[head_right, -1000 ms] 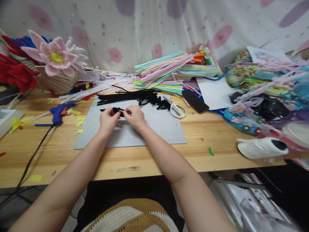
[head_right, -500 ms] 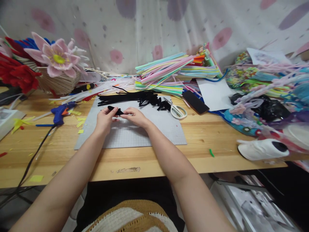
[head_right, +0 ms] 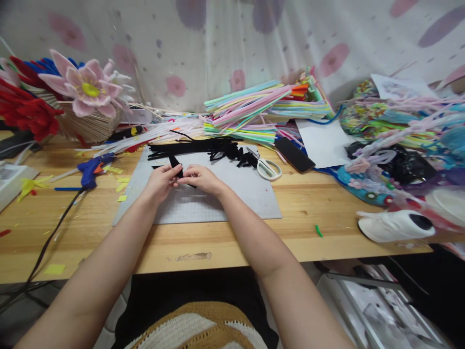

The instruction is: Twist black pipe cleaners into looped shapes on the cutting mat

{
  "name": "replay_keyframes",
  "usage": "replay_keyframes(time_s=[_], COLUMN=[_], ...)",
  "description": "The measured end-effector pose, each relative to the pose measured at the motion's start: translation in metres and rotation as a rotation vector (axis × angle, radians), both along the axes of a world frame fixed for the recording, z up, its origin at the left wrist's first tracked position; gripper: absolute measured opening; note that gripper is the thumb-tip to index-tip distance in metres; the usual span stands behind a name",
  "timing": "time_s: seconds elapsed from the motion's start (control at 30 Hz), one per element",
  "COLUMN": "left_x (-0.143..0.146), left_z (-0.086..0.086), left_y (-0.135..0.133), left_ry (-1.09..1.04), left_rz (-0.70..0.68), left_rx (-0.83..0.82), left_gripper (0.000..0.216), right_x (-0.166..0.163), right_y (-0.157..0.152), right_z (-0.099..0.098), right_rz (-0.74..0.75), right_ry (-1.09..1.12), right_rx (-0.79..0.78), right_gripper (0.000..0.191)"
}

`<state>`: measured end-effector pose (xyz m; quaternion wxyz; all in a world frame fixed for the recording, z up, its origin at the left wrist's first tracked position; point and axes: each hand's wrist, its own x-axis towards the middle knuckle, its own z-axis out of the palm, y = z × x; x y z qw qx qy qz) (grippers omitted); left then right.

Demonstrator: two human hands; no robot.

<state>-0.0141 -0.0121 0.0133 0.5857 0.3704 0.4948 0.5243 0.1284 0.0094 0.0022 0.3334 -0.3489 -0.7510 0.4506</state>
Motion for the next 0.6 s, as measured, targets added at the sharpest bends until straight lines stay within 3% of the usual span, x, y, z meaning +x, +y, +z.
replay_keyframes(time_s=[0.1, 0.23, 0.43, 0.6], left_x=[0.0031, 0.0054, 0.0081, 0.0058], left_z=[0.0020, 0.0033, 0.0053, 0.0048], left_y=[0.0000, 0.0014, 0.0040, 0.0034], left_ry=[-0.092, -0.194, -0.364, -0.381], left_rz=[0.061, 0.101, 0.064, 0.066], left_rx=[-0.068, -0.170, -0.327, -0.328], left_gripper=[0.027, 0.020, 0.016, 0.014], right_x=[0.0008, -0.0028, -0.0081, -0.0027], right_y=[-0.0008, -0.0035, -0.0102, -0.0041], right_z=[0.0022, 0.0014, 0.0027, 0.0034], right_rz=[-0.002, -0.148, -0.261, -0.190], right_ry=[-0.024, -0.059, -0.149, -0.169], right_rx=[0.047, 0.226, 0.468, 0.386], right_gripper=[0.021, 0.020, 0.028, 0.026])
